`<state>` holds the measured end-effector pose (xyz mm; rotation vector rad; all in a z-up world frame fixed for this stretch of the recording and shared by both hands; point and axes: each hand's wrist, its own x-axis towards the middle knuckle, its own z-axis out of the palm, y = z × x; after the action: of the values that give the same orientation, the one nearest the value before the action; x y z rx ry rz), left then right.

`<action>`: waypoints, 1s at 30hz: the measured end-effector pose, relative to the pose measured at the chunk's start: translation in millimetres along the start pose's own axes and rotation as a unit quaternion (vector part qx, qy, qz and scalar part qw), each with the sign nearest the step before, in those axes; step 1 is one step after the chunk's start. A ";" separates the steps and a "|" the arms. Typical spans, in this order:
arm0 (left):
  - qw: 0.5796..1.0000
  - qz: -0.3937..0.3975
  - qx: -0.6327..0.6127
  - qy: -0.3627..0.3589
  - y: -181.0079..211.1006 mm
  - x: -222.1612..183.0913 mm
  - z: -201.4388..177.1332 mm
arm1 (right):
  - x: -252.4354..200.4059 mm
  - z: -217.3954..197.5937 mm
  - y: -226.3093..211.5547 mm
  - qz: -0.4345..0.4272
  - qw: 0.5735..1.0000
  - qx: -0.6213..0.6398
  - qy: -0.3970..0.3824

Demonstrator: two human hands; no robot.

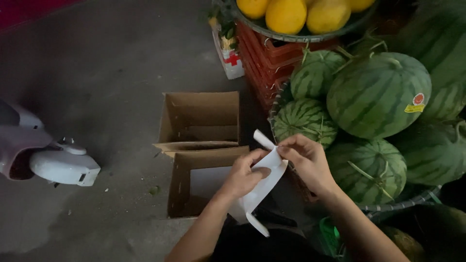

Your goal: Peeling stickers from a sheet and applying them to watermelons in a display basket.

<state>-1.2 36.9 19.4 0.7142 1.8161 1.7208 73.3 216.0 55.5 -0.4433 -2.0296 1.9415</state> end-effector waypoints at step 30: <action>0.986 0.025 0.121 0.108 16.4 0.0 14.7 | -6.9 -3.5 -16.2 -0.054 0.993 -0.101 -0.042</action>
<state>9.2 48.2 35.2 0.6965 2.2027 1.6812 80.7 215.7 71.8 -0.2950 -2.2655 1.7269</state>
